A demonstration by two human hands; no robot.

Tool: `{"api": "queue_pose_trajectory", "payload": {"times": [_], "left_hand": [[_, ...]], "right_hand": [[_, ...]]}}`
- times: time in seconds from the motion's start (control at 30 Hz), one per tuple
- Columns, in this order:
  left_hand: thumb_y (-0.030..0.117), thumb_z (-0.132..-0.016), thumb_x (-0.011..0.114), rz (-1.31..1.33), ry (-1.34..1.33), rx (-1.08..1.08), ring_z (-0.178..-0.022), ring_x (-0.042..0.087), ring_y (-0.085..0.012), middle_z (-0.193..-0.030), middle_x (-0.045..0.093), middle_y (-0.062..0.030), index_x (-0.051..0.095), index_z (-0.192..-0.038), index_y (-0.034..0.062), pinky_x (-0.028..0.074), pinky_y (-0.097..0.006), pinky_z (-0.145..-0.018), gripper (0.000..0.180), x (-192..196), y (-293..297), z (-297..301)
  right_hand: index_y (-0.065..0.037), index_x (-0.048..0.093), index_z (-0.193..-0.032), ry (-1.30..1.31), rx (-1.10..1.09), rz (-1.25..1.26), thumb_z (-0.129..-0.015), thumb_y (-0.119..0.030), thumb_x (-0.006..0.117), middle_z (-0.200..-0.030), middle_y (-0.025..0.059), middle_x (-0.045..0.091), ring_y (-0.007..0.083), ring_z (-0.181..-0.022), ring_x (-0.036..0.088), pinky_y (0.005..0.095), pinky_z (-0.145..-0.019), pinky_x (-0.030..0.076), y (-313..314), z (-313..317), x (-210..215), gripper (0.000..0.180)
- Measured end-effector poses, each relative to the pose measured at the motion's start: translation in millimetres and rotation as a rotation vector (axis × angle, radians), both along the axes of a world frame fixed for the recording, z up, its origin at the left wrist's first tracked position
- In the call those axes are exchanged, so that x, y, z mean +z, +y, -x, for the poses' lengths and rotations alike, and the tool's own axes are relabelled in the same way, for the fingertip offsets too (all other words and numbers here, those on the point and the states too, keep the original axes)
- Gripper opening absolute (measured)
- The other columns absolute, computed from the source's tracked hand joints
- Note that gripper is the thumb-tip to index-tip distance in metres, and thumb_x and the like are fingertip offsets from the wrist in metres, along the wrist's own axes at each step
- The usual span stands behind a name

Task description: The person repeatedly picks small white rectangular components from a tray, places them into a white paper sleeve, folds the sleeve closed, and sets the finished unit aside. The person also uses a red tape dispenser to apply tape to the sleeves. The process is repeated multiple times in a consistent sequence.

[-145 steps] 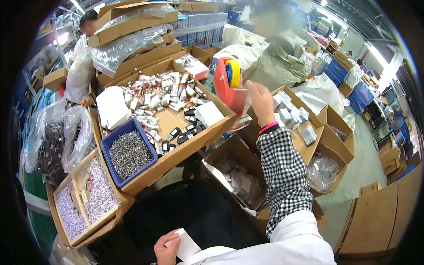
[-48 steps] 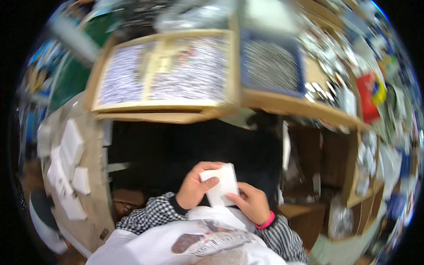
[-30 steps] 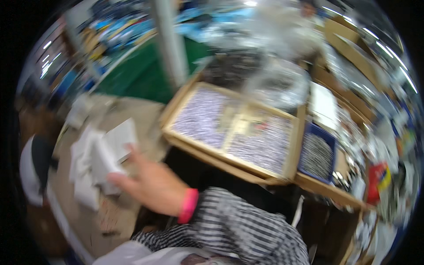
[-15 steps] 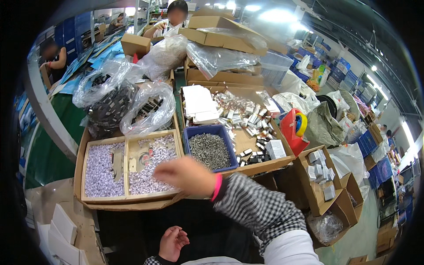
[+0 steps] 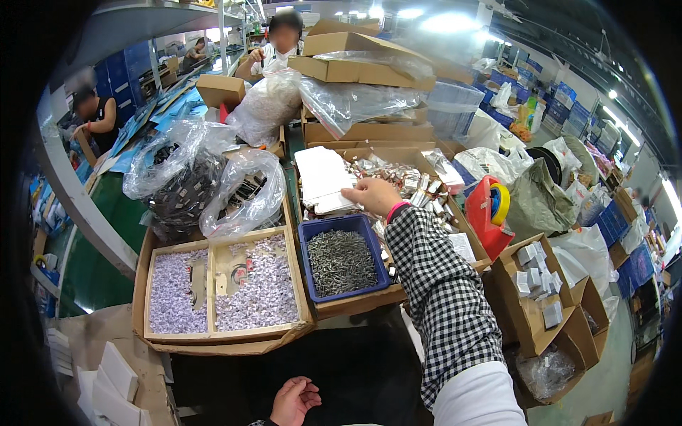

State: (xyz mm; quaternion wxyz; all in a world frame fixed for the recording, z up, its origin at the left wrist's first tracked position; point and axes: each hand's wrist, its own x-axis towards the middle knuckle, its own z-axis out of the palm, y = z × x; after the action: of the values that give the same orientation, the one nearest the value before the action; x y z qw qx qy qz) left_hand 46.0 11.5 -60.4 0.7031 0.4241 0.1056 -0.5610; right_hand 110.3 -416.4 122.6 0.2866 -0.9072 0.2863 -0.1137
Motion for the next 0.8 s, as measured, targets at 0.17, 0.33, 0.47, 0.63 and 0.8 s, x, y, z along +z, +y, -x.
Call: {"api": "queue_pose_trajectory", "payload": {"times": [0.17, 0.33, 0.47, 0.63, 0.8], "left_hand": [[0.016, -0.096, 0.048, 0.004, -0.038, -0.009, -0.074, 0.062, -0.0189, -0.089, 0.063, -0.0102, 0.055, -0.103, 0.0039, 0.053, -0.033, -0.07, 0.015, 5.6, 1.1, 2.7], [0.016, -0.097, 0.048, 0.033, -0.146, -0.125, -0.08, 0.062, -0.0178, -0.095, 0.062, -0.0103, 0.054, -0.107, 0.0037, 0.052, -0.031, -0.074, 0.017, 30.3, -0.7, 4.1], [0.011, -0.097, 0.045, 0.227, -0.325, -0.239, -0.09, 0.063, -0.021, -0.104, 0.062, -0.0139, 0.055, -0.111, 0.0012, 0.051, -0.033, -0.083, 0.02, 61.7, -4.7, -5.1], [0.036, -0.09, 0.057, 0.686, -0.351, -0.164, -0.118, 0.051, -0.0305, -0.13, 0.048, -0.0201, 0.039, -0.132, -0.002, 0.041, -0.043, -0.101, 0.06, 103.4, -9.1, -37.3], [0.051, -0.069, 0.077, 1.024, -0.368, -0.002, -0.134, 0.033, -0.0243, -0.146, 0.031, -0.0124, 0.021, -0.144, 0.0041, 0.035, -0.04, -0.106, 0.105, 127.6, -17.1, -39.0]], "right_hand": [[-0.001, 0.069, -0.086, -0.182, -0.049, 0.15, -0.084, -0.046, 0.059, -0.081, 0.0145, 0.067, 0.0283, -0.078, 0.063, 0.0384, -0.072, 0.047, -3.4, 8.1, 5.9, 0.047], [0.003, 0.066, -0.08, -0.519, -0.167, -0.299, -0.087, -0.034, 0.063, -0.065, 0.0016, 0.058, 0.0099, -0.058, 0.051, 0.0268, -0.053, 0.039, 17.0, 10.9, 21.3, 0.038], [-0.005, 0.06, -0.077, -0.672, -0.016, -0.501, -0.091, -0.031, 0.059, -0.059, -0.0033, 0.048, 0.0032, -0.05, 0.042, 0.0191, -0.046, 0.03, 49.4, 34.6, 41.4, 0.03], [-0.003, 0.054, -0.081, -0.54, 0.38, 0.057, -0.09, -0.014, 0.05, -0.069, -0.0004, 0.048, 0.0079, -0.057, 0.046, 0.0228, -0.046, 0.033, 119.8, 91.1, 30.8, 0.015], [0.0, 0.058, -0.076, -0.413, 0.308, -0.959, -0.079, -0.006, 0.056, -0.065, 0.0011, 0.055, 0.0073, -0.056, 0.05, 0.0219, -0.049, 0.037, 207.6, 141.8, -16.5, 0.007]]}}
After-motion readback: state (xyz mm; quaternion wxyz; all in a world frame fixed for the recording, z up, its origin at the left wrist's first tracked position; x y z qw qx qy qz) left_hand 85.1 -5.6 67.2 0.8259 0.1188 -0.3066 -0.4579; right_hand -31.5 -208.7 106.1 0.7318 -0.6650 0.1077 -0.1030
